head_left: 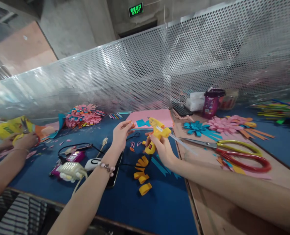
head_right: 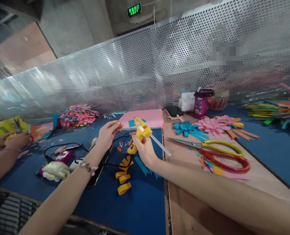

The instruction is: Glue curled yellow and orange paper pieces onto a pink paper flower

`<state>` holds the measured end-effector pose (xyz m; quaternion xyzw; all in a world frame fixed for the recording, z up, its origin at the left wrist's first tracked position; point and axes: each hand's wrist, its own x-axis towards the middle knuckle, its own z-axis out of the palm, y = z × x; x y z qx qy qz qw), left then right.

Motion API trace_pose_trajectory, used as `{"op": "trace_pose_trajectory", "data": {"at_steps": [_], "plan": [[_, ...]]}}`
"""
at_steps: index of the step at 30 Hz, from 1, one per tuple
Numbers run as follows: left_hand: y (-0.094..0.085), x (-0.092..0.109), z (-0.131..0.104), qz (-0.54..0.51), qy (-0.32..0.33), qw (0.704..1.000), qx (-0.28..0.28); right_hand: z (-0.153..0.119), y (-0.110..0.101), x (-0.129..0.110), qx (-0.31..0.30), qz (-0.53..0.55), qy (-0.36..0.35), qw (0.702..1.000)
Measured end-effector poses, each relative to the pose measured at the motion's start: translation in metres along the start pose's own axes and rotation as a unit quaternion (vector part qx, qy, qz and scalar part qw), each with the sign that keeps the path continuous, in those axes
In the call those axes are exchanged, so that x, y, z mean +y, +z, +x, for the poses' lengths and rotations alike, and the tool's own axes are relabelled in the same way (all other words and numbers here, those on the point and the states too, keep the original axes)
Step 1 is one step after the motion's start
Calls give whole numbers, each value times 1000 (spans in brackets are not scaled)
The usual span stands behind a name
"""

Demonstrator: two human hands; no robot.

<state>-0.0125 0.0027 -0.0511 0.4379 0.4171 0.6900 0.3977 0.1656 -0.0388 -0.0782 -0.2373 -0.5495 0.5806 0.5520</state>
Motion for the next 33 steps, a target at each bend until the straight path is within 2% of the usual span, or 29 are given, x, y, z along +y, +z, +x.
{"op": "trace_pose_trajectory", "data": {"at_steps": [9,17,24,33], "plan": [[4,-7,-1,-13,28,1000,1,-4,7,-8,4,-36,10,999],[8,-4,-4,-21,44,999,-3,-12,6,-5,-79,-62,0,995],[6,1,-3,-52,47,998,1,-11,7,-6,-73,-64,5,995],[8,6,-6,-41,57,998,3,-10,7,-5,-78,-68,19,994]]}}
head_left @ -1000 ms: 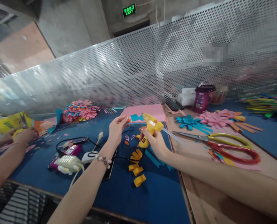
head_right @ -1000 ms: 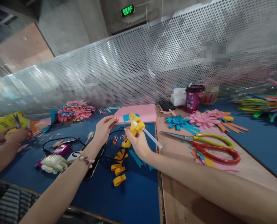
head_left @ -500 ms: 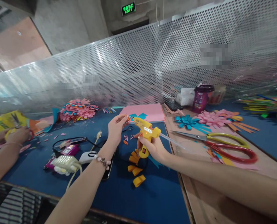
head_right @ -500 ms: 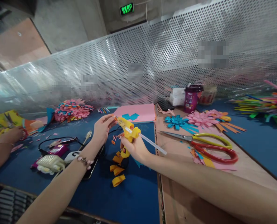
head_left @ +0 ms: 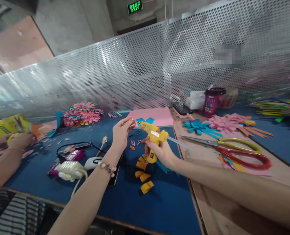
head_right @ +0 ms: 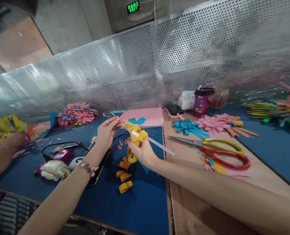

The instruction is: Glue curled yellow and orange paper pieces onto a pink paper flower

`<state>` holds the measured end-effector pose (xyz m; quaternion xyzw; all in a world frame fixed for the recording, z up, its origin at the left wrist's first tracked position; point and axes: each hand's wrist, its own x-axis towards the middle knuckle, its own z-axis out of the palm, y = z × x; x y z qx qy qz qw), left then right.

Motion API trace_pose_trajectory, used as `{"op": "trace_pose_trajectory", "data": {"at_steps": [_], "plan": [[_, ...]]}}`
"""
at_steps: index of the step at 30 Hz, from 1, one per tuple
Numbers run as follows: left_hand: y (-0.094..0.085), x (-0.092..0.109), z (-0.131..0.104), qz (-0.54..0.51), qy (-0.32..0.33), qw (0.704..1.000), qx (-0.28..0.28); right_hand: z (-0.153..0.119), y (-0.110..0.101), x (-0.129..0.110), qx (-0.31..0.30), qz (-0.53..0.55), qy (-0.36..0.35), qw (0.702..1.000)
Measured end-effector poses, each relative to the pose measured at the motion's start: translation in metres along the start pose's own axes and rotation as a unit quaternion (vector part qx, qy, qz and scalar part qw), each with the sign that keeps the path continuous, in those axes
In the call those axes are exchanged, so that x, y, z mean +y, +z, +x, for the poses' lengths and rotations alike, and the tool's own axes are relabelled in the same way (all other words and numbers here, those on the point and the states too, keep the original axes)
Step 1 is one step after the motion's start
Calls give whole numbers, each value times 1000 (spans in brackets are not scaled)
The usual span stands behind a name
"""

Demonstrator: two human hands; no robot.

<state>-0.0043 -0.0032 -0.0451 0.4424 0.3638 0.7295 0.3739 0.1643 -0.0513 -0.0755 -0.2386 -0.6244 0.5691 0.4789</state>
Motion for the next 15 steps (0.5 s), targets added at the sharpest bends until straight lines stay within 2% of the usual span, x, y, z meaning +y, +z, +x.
{"op": "trace_pose_trajectory", "data": {"at_steps": [15], "plan": [[0,-1,0,13,5,1000,-5,0,-1,5,-13,0,3,1000]]}}
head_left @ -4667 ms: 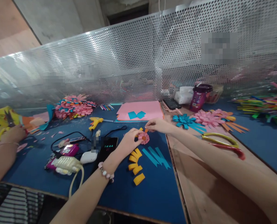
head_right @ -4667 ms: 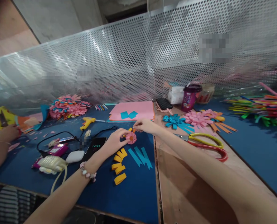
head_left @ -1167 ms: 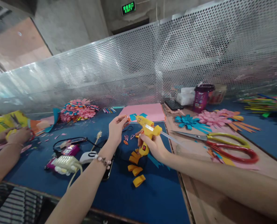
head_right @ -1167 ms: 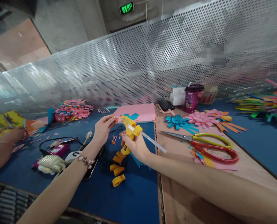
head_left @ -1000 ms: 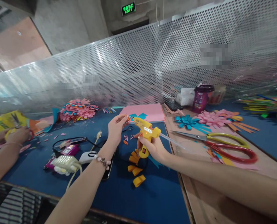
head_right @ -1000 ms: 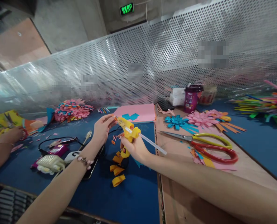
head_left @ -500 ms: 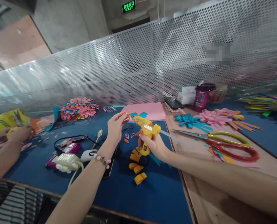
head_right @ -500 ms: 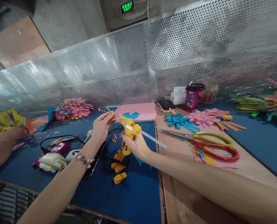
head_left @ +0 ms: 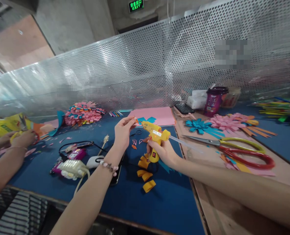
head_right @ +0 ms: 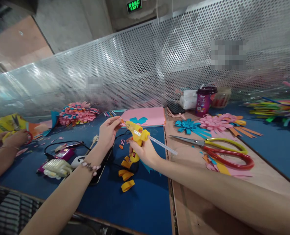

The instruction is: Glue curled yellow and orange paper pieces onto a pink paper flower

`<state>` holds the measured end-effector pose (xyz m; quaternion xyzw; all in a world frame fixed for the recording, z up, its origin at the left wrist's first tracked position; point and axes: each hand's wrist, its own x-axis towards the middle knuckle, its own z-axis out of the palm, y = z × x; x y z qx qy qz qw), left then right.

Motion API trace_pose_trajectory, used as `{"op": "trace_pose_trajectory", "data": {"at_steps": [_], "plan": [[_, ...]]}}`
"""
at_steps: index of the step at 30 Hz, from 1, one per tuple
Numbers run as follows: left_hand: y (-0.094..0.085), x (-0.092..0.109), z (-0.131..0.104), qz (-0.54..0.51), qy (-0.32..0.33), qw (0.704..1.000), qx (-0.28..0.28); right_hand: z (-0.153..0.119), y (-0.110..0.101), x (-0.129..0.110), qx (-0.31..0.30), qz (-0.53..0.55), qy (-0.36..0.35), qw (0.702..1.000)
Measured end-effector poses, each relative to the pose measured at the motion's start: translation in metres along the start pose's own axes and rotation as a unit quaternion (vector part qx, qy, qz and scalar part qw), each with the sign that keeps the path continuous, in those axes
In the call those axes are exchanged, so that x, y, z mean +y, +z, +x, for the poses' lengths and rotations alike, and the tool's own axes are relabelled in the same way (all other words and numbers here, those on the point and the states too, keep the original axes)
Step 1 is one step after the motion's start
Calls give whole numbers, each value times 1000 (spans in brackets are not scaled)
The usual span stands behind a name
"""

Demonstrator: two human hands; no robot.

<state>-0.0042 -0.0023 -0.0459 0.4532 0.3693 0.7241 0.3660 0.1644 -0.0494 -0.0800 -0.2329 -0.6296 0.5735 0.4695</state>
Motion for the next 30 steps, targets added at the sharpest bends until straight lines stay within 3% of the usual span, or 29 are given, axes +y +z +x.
{"op": "trace_pose_trajectory", "data": {"at_steps": [16,30], "plan": [[-1,3,1,-13,9,1000,-7,0,0,-1,-5,-33,-17,999],[1,8,-2,41,39,998,9,1,1,-5,7,-99,-23,995]]}}
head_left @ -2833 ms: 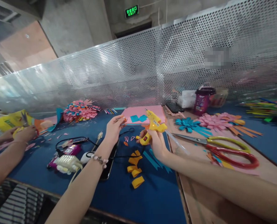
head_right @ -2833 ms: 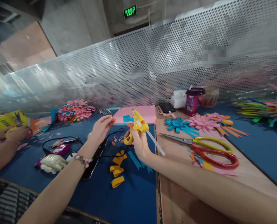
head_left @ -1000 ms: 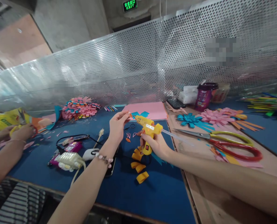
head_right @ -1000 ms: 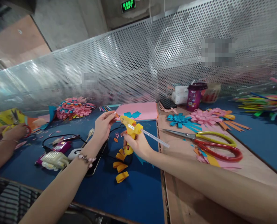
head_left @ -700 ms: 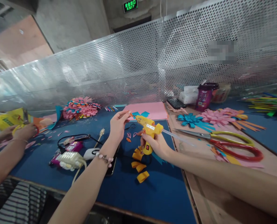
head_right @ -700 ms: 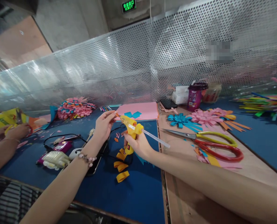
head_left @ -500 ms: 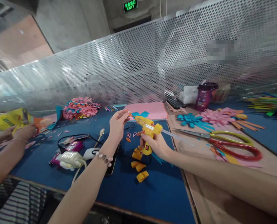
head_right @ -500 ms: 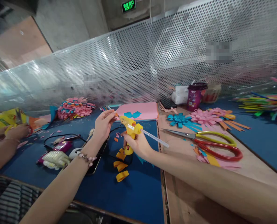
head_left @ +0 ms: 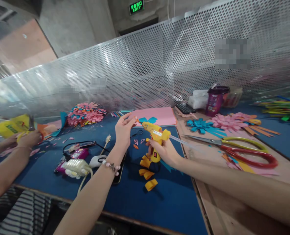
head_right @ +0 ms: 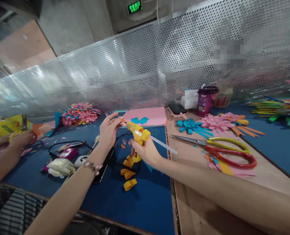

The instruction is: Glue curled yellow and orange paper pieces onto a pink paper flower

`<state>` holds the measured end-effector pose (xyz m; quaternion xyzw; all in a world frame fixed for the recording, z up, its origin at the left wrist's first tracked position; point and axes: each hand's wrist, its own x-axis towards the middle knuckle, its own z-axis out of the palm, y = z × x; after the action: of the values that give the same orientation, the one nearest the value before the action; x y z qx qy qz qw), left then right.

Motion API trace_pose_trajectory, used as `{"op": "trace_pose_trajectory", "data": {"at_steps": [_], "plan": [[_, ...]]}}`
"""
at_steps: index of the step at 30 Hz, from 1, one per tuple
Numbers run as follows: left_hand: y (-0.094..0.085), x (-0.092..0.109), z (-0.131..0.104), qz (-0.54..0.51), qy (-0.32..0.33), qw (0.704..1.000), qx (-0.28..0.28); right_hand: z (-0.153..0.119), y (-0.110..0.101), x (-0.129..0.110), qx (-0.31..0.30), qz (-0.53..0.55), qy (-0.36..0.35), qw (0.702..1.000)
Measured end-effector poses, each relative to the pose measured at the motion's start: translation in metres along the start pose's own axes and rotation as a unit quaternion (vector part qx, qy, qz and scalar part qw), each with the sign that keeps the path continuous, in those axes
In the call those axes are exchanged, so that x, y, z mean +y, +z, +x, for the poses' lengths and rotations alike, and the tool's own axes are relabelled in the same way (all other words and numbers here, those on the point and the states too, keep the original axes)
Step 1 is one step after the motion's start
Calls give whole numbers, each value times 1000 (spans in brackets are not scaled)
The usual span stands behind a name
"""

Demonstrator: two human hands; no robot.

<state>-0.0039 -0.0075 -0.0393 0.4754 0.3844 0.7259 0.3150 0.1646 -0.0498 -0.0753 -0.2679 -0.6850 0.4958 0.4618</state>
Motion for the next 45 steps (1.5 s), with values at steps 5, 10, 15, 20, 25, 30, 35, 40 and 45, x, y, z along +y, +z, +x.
{"op": "trace_pose_trajectory", "data": {"at_steps": [5,10,15,20,25,30,35,40,45], "plan": [[1,0,0,13,-5,1000,9,-1,0,3,-3,3,-2,1000],[1,1,0,4,-6,1000,7,-1,-1,6,-6,2,-8,1000],[1,1,-1,4,-8,1000,1,-1,1,1,-5,20,4,1000],[3,2,-1,-3,-5,1000,-2,-2,1,0,4,13,3,1000],[3,3,-1,30,30,999,10,-2,1,2,4,0,2,1000],[3,1,-1,42,49,998,6,-1,1,5,7,5,2,1000],[3,0,-2,61,49,997,6,-1,0,7,13,5,4,1000],[3,1,-3,61,53,997,14,0,0,8,13,-9,9,1000],[4,2,-3,68,54,996,11,-1,-1,9,21,-14,2,1000]]}}
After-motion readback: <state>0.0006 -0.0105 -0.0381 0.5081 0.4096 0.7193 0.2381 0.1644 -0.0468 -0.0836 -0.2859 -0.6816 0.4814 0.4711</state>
